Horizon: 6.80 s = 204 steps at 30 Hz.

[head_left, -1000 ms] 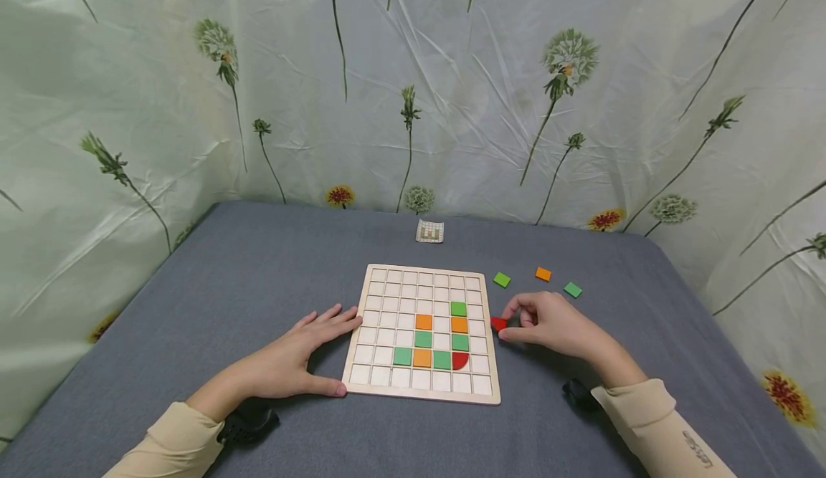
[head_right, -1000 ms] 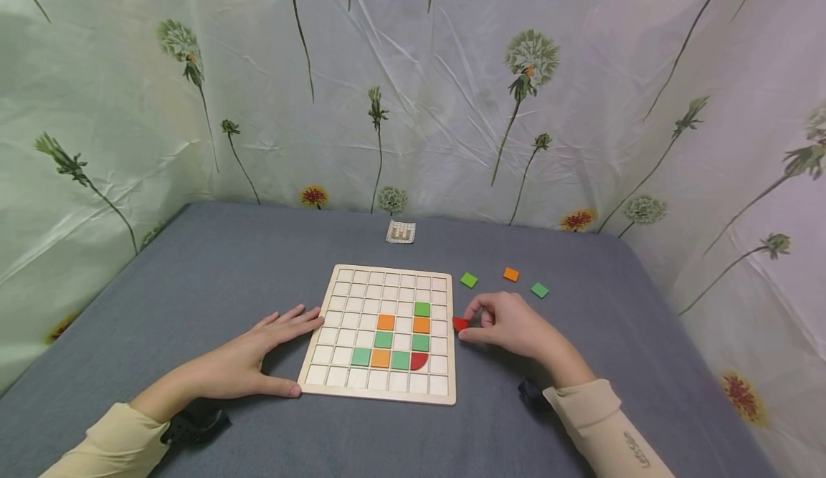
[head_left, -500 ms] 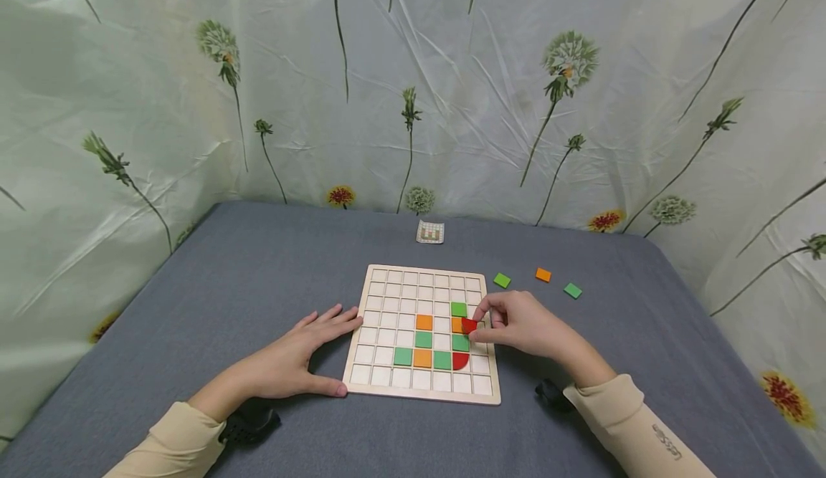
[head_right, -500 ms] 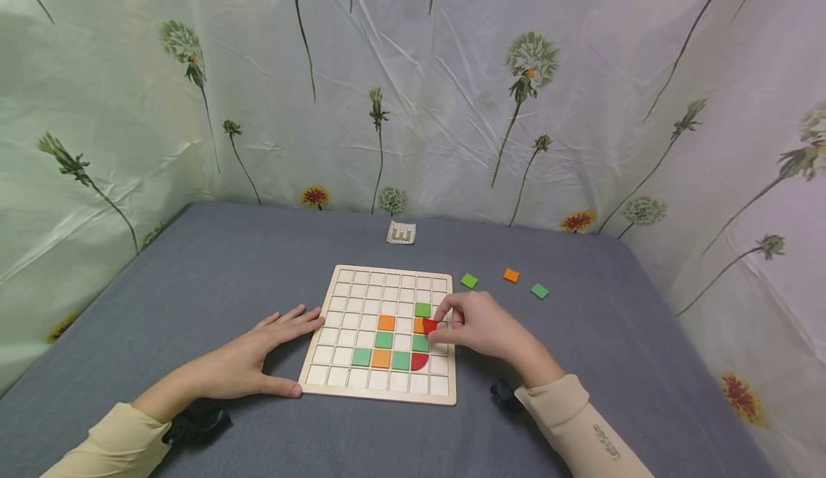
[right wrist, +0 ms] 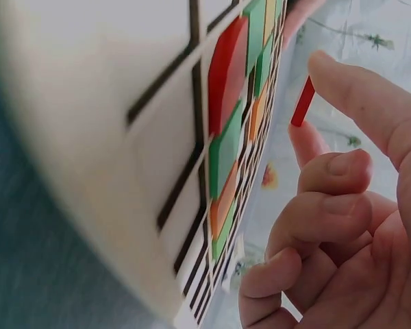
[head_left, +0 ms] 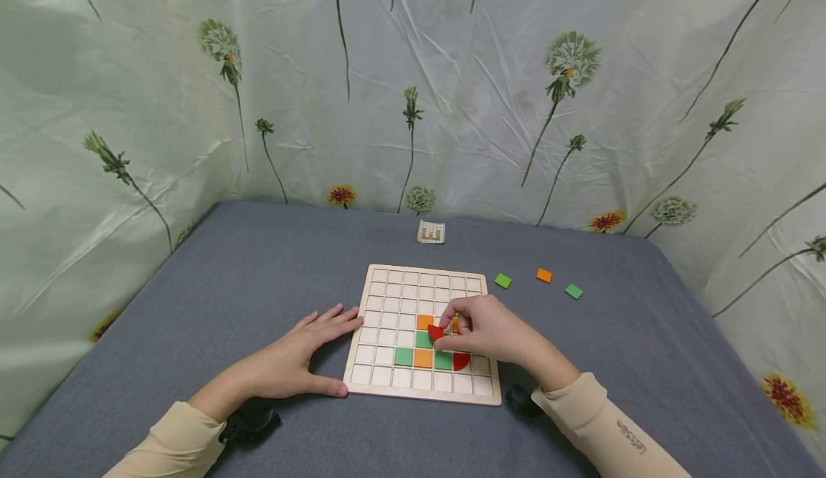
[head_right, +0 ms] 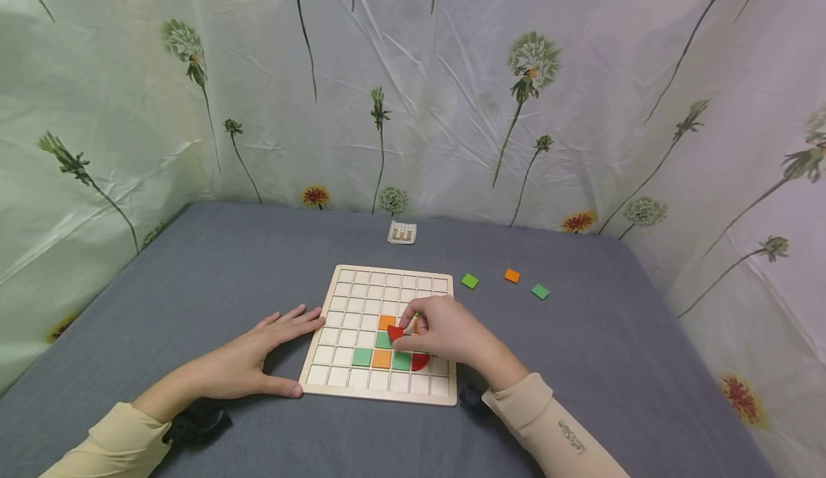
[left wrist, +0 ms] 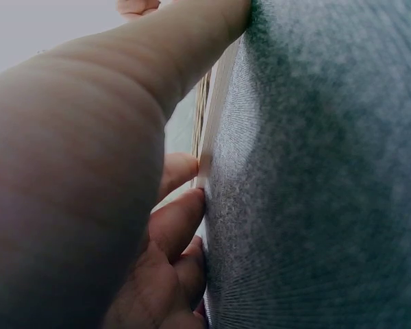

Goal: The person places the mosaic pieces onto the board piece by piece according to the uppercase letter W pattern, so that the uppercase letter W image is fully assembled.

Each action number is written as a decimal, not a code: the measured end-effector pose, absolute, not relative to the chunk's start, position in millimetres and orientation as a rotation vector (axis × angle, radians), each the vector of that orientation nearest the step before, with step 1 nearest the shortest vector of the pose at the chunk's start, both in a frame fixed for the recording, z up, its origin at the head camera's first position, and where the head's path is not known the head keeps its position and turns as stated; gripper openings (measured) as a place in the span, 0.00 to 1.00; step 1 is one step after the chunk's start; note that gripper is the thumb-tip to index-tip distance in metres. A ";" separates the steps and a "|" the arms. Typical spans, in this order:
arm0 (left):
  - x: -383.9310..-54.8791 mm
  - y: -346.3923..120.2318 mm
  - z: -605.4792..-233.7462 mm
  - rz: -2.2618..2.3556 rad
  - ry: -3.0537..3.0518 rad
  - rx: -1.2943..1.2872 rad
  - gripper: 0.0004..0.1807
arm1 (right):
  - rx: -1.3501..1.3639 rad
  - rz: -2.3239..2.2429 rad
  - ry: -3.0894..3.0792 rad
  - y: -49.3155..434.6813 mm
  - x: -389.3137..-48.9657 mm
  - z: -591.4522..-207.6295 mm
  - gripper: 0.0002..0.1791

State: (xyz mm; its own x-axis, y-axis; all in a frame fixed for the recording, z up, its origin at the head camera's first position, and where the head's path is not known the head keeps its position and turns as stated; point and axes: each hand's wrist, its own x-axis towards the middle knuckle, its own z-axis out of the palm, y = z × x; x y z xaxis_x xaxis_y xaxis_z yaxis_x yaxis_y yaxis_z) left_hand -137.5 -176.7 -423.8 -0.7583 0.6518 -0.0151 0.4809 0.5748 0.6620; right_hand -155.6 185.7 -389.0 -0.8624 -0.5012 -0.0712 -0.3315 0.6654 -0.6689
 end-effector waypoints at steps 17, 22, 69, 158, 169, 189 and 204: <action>-139.2 -178.3 -425.3 0.953 2.543 0.945 0.56 | -0.706 -0.947 2.623 140.1 -149.2 -391.2 0.11; -139.0 -178.6 -424.9 0.956 2.546 0.951 0.55 | -0.724 -0.910 2.648 128.4 -147.5 -393.2 0.12; -139.8 -178.4 -426.0 0.953 2.565 0.977 0.54 | -0.734 -0.813 2.686 107.5 -143.5 -394.3 0.13; -137.6 -177.1 -424.3 0.952 2.551 0.939 0.56 | 0.113 -0.990 2.765 390.4 -192.1 -399.3 0.33; -137.9 -178.4 -424.9 0.952 2.547 0.922 0.56 | 0.127 -1.012 2.751 392.8 -193.1 -401.3 0.31; -138.6 -178.8 -424.6 0.945 2.555 0.952 0.56 | 0.133 -0.948 2.811 390.6 -190.1 -399.5 0.28; -139.1 -176.2 -425.4 0.948 2.546 0.932 0.56 | 0.138 -0.904 2.840 388.0 -189.3 -400.7 0.28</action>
State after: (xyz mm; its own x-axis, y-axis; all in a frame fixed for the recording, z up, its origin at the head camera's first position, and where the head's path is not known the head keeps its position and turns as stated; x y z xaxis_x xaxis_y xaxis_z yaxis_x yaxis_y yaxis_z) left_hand -139.1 -176.2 -425.4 -0.7571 0.6528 -0.0255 0.4773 0.5794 0.6607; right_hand -189.3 388.0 -400.7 -0.9833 0.0398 -0.1776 0.1351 0.8132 -0.5660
